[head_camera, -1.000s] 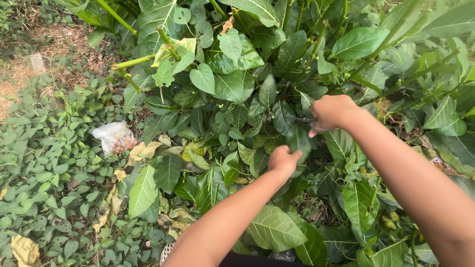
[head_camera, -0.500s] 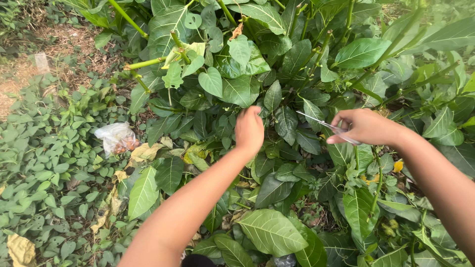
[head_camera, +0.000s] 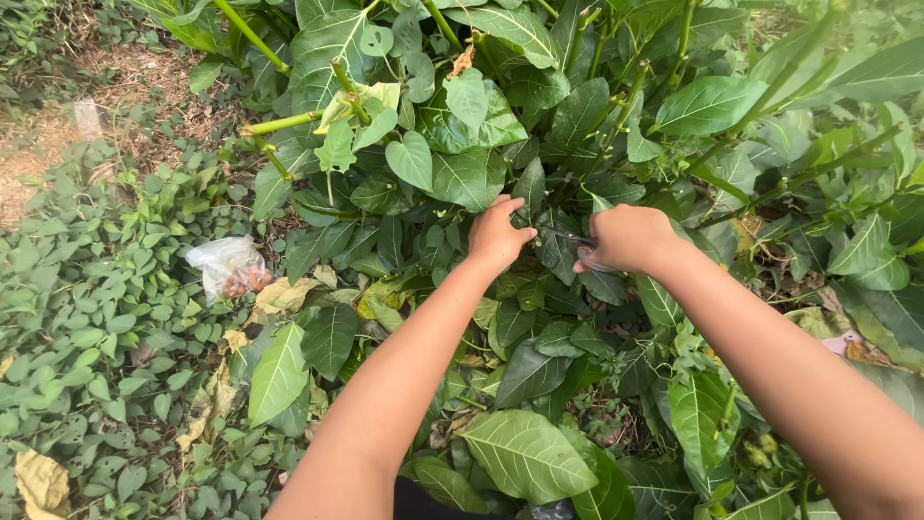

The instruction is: The person harvests leaves from a plant using scissors and their hands, placing the cut leaves on the ground.

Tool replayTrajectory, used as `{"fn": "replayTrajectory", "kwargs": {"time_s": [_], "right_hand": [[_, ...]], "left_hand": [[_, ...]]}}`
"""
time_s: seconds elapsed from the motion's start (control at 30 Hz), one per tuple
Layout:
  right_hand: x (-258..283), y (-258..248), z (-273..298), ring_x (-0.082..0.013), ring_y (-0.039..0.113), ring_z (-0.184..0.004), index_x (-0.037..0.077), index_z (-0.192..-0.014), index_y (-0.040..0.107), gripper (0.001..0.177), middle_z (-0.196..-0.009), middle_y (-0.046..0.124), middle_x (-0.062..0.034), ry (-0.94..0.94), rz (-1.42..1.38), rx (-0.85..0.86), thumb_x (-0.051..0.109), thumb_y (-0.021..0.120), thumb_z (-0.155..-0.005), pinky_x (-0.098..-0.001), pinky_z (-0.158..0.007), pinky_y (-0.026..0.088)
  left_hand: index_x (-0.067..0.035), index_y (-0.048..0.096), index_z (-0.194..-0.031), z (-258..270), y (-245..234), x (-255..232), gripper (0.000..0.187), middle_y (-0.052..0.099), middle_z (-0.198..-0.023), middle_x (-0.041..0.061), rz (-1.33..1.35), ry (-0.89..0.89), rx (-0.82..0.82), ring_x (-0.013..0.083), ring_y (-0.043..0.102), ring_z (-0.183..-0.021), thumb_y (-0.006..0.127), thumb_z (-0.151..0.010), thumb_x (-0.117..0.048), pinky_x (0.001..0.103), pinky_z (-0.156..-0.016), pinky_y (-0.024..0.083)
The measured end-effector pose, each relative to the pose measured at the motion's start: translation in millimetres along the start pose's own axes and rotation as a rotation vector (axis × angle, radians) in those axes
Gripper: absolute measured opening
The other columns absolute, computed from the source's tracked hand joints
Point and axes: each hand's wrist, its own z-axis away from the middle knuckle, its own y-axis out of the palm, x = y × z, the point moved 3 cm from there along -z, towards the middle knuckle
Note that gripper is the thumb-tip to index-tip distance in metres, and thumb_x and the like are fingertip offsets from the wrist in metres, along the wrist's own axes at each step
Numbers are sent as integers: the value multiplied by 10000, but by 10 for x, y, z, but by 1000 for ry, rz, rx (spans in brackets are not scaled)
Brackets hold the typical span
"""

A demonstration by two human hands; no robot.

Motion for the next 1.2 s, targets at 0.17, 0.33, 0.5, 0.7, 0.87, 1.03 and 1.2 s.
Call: {"fn": "replayTrajectory", "kwargs": {"time_s": [0.17,0.33,0.5,0.7,0.87,1.03,1.2], "right_hand": [[-24,100,-112,-297,737,-905,167,-985,774,584,-890,761,-88,-13,-28,-34,689,778,-722,-426,-786,581],[-25,142,-157,-294,738,-906,168,-985,771,597,-885,760,-85,-14,-17,-25,694,799,-703,-427,-792,581],[-48,199,-190,-299,740,-892,181,-994,761,544,-875,756,-83,-29,-18,-56,645,806,-714,-431,-768,582],[-50,203,-186,-312,737,-890,161,-988,740,587,-871,752,-92,-70,19,-84,655,822,-680,-437,-754,585],[-153,62,-74,-296,734,-871,154,-985,724,644,-853,750,-86,-7,-107,-57,684,841,-639,-438,-767,577],[-460,45,73,-273,746,-781,101,-938,739,634,-783,758,-111,3,-288,-7,658,840,-654,-393,-760,569],[-699,68,148,-203,720,-662,56,-903,737,578,-725,749,-90,-36,-493,-12,553,876,-642,-345,-661,560]], "left_hand": [[-115,535,-1450,52,-85,-10,772,478,-1555,5,-8,32,26,262,500,-1392,856,-763,-262,376,-1133,393],[-115,542,-1442,181,-116,-151,758,491,-1541,-8,-103,67,-28,287,505,-1356,861,-772,-270,384,-1139,388],[-112,534,-1457,230,-111,-221,758,504,-1539,-22,-134,58,-28,309,518,-1328,845,-781,-260,389,-1133,404],[-82,505,-1459,216,-114,-221,798,488,-1527,0,-143,83,-54,326,515,-1317,858,-765,-259,402,-1115,388],[-105,591,-1382,259,-238,-306,565,576,-1487,6,-38,126,-160,287,620,-1214,765,-869,-267,406,-1099,425],[-126,705,-1251,520,-335,-392,336,690,-1365,10,205,373,-232,202,710,-1074,662,-935,-233,357,-1035,524],[-165,780,-1037,791,-329,-183,225,782,-1132,-26,266,284,-72,175,731,-893,613,-945,-284,341,-877,573]]}}
